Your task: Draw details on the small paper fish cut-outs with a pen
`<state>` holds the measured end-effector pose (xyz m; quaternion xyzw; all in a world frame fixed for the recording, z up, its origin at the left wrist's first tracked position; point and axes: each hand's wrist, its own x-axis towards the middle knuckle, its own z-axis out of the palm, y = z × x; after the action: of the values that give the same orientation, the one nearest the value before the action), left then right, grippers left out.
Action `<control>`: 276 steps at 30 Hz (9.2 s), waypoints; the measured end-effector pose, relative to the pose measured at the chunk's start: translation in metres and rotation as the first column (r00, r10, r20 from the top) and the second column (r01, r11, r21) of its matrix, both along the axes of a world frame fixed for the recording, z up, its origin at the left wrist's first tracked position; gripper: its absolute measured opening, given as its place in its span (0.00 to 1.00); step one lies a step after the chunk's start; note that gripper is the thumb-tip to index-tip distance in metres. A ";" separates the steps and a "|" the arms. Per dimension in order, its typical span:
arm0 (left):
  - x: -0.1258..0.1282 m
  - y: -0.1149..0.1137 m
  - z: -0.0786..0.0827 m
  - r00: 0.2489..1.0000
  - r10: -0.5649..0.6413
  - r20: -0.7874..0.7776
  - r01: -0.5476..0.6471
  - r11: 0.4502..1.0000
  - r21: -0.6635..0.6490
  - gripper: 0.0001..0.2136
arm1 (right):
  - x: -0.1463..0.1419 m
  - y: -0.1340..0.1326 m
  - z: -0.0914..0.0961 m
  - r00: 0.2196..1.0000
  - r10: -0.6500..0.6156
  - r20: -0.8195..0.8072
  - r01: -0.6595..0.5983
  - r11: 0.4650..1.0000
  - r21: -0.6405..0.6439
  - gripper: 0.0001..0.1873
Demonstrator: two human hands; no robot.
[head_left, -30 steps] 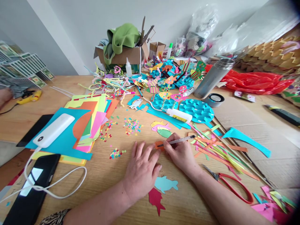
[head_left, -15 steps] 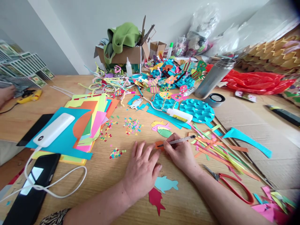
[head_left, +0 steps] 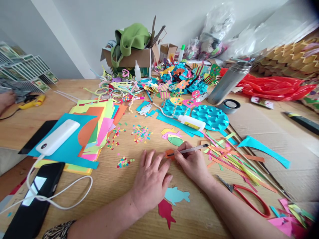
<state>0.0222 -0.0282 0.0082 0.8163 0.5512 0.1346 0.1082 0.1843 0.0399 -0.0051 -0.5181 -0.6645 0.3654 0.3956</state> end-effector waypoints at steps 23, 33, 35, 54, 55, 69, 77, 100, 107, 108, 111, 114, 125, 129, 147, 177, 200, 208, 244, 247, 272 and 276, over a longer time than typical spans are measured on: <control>0.000 0.000 -0.001 1.000 -0.002 -0.008 0.002 1.000 0.004 0.19 | 0.003 0.000 -0.002 0.999 0.029 -0.024 -0.029 1.000 -0.011 0.09; 0.000 0.000 -0.001 1.000 -0.002 -0.013 0.002 1.000 -0.005 0.19 | 0.001 0.000 -0.002 0.998 0.042 -0.035 -0.042 0.999 0.001 0.09; 0.000 0.000 -0.001 1.000 -0.003 -0.011 0.003 1.000 -0.005 0.19 | 0.001 0.000 -0.002 0.998 0.039 -0.040 -0.040 0.999 -0.012 0.09; -0.001 0.000 -0.001 1.000 -0.005 -0.013 0.005 1.000 -0.003 0.19 | 0.001 0.001 -0.001 0.999 0.039 -0.029 -0.039 0.999 -0.001 0.09; -0.001 0.000 -0.001 1.000 -0.005 -0.011 0.005 1.000 -0.001 0.18 | 0.000 0.000 -0.001 0.999 0.043 -0.032 -0.043 0.999 0.000 0.09; 0.001 0.001 0.001 0.999 0.018 0.033 -0.019 0.999 0.033 0.19 | 0.003 -0.004 0.002 0.974 -0.148 -0.170 0.160 0.985 0.061 0.11; 0.001 -0.001 0.002 0.999 0.018 0.042 -0.020 0.999 0.031 0.20 | 0.002 0.001 -0.004 0.992 -0.070 -0.110 0.068 0.998 -0.016 0.11; -0.001 0.003 0.001 1.000 -0.011 0.025 0.010 0.999 0.034 0.12 | 0.004 -0.001 0.001 0.977 -0.149 -0.150 0.144 0.989 -0.044 0.11; -0.003 0.004 -0.001 1.000 -0.018 0.017 0.017 0.997 0.079 0.15 | 0.001 -0.007 0.002 0.979 -0.114 -0.170 0.100 0.991 -0.085 0.11; -0.003 0.004 -0.001 1.000 -0.020 0.017 0.019 0.996 0.084 0.16 | 0.001 -0.008 0.002 0.979 -0.113 -0.171 0.100 0.991 -0.084 0.11; -0.004 0.004 -0.001 1.000 -0.021 0.023 0.019 0.997 0.080 0.16 | 0.001 -0.006 0.003 0.979 -0.089 -0.184 0.071 0.992 -0.102 0.12; -0.003 0.004 -0.001 1.000 -0.023 0.019 0.021 0.997 0.075 0.17 | 0.001 -0.004 0.003 0.978 -0.048 -0.203 0.019 0.990 -0.139 0.13; -0.003 0.003 -0.002 1.000 -0.023 0.011 0.022 0.998 0.064 0.18 | 0.003 -0.001 0.001 0.978 -0.009 -0.210 -0.033 0.980 -0.197 0.09; -0.003 0.003 -0.002 1.000 -0.025 0.012 0.024 0.997 0.068 0.18 | 0.003 0.000 0.002 0.978 -0.002 -0.210 -0.043 0.977 -0.208 0.09; -0.003 0.003 -0.003 0.999 -0.030 0.010 0.030 0.999 0.043 0.17 | 0.004 0.001 -0.007 0.980 0.023 -0.195 -0.062 0.979 -0.194 0.08; -0.002 0.003 -0.003 1.000 -0.025 0.015 0.025 0.999 0.047 0.18 | 0.002 0.001 -0.002 0.987 0.002 -0.161 -0.032 0.983 -0.181 0.09; -0.002 0.004 -0.003 0.999 -0.027 0.017 0.026 0.998 0.065 0.17 | 0.002 0.000 -0.004 0.985 0.001 -0.171 -0.036 0.979 -0.202 0.11; -0.002 0.003 -0.003 1.000 -0.023 0.019 0.021 0.997 0.068 0.18 | 0.003 0.001 -0.005 0.989 0.004 -0.150 -0.032 0.982 -0.184 0.12; -0.002 0.002 -0.002 1.000 -0.026 0.016 0.025 0.999 0.048 0.17 | 0.003 0.000 -0.004 0.988 -0.005 -0.155 -0.027 0.979 -0.203 0.12; -0.002 0.002 -0.002 0.999 -0.029 0.018 0.028 0.998 0.052 0.17 | 0.003 0.000 -0.005 0.989 0.002 -0.147 -0.031 0.979 -0.201 0.12; -0.003 0.003 -0.004 0.999 -0.030 0.011 0.029 0.999 0.036 0.17 | 0.003 0.001 -0.006 0.990 0.003 -0.138 -0.026 0.985 -0.168 0.09; -0.003 0.003 -0.004 1.000 -0.029 0.009 0.029 0.999 0.034 0.18 | 0.003 0.001 -0.006 0.990 0.011 -0.143 -0.034 0.986 -0.160 0.09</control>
<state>0.0191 -0.0253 0.0040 0.8253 0.5364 0.1463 0.0991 0.1872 0.0408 -0.0111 -0.5140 -0.6086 0.4585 0.3940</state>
